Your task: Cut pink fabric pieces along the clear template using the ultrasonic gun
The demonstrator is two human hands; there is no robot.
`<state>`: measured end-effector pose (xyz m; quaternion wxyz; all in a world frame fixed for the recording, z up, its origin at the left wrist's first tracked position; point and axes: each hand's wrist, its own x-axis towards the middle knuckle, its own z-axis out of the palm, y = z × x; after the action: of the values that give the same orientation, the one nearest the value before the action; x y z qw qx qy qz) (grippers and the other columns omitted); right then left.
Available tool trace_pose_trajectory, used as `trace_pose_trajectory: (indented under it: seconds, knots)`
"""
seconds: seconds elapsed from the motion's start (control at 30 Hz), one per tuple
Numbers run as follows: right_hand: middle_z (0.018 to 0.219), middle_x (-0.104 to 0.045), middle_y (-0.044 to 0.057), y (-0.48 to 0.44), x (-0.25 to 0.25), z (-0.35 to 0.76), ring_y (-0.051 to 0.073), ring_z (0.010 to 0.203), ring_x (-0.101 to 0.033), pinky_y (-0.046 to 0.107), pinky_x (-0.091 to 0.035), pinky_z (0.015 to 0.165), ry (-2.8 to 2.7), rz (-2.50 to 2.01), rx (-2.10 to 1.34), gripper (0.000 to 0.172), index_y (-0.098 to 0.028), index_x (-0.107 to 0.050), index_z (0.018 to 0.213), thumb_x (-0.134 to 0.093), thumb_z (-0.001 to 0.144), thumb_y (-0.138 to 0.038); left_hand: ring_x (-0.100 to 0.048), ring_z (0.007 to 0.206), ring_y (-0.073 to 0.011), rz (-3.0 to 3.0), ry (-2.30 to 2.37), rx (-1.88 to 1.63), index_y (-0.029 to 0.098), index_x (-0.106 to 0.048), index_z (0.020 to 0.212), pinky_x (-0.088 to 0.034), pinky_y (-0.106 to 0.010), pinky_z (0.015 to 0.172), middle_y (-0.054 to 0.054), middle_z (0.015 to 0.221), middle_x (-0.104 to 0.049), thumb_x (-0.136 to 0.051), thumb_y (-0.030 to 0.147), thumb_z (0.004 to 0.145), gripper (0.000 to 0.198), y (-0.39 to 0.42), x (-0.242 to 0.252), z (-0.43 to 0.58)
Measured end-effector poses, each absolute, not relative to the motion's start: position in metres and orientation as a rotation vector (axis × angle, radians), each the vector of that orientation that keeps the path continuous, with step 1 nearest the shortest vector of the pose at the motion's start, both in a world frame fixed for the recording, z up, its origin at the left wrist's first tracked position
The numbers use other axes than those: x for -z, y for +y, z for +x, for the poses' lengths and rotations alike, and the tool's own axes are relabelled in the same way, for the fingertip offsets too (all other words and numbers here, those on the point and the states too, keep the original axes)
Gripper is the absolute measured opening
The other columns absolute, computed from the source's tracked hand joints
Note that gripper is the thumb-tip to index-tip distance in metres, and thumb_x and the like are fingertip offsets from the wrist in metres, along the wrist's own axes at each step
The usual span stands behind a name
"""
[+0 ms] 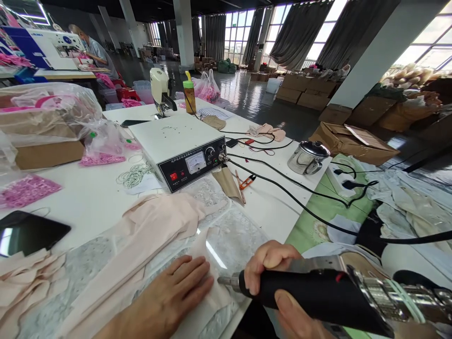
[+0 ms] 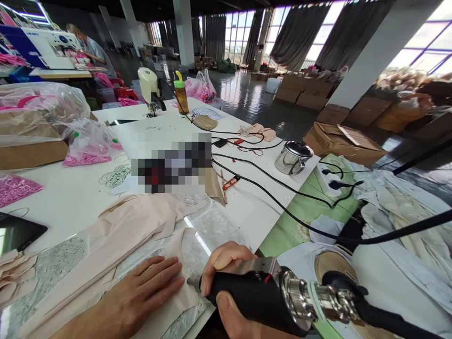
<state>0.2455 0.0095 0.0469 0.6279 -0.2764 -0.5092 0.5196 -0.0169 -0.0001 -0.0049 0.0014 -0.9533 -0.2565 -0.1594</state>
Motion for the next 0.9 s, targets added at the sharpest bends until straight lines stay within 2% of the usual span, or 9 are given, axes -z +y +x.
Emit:
trace_pose_trajectory:
  seconds: [0.27,0.43,0.63,0.9]
  knots:
    - [0.088,-0.058,0.001,0.026,-0.046,0.232,0.014,0.067,-0.061,0.032,-0.055,0.064,-1.23,-0.529,-1.13,0.015,-0.029,-0.057,0.106,-0.06,0.095,-0.038,-0.053,0.135,-0.0269,-2.999,-0.813,0.545,0.013,-0.056,0.139,-0.04,-0.048,0.117,-0.015,0.137,-0.064,-0.034,0.002,0.1,0.047,0.0,0.0,-0.013]
    - [0.089,-0.057,0.001,0.027,-0.045,0.23,0.013,0.067,-0.062,0.03,-0.055,0.064,-1.231,-0.522,-1.146,0.015,-0.027,-0.058,0.105,-0.06,0.095,-0.039,-0.053,0.134,-0.0271,-3.003,-0.805,0.549,0.012,-0.058,0.137,-0.04,-0.046,0.115,-0.016,0.136,-0.063,-0.031,0.004,0.102,0.045,0.001,-0.004,-0.011]
    - [0.091,-0.058,0.002,0.026,-0.038,0.232,0.014,0.069,-0.062,0.033,-0.055,0.067,-1.258,-0.517,-1.171,0.017,-0.028,-0.056,0.109,-0.059,0.096,-0.038,-0.054,0.132,-0.0272,-2.993,-0.818,0.605,0.011,-0.059,0.134,-0.037,-0.046,0.117,-0.016,0.133,-0.064,-0.037,0.003,0.099,0.042,0.001,-0.001,-0.009]
    - [0.09,-0.059,0.002,0.027,-0.034,0.234,0.016,0.069,-0.062,0.034,-0.054,0.066,-1.278,-0.538,-1.175,0.016,-0.028,-0.054,0.107,-0.058,0.096,-0.039,-0.053,0.132,-0.0283,-2.987,-0.831,0.595,0.011,-0.059,0.134,-0.038,-0.046,0.114,-0.016,0.133,-0.064,-0.031,0.003,0.101,0.044,-0.001,0.002,-0.008]
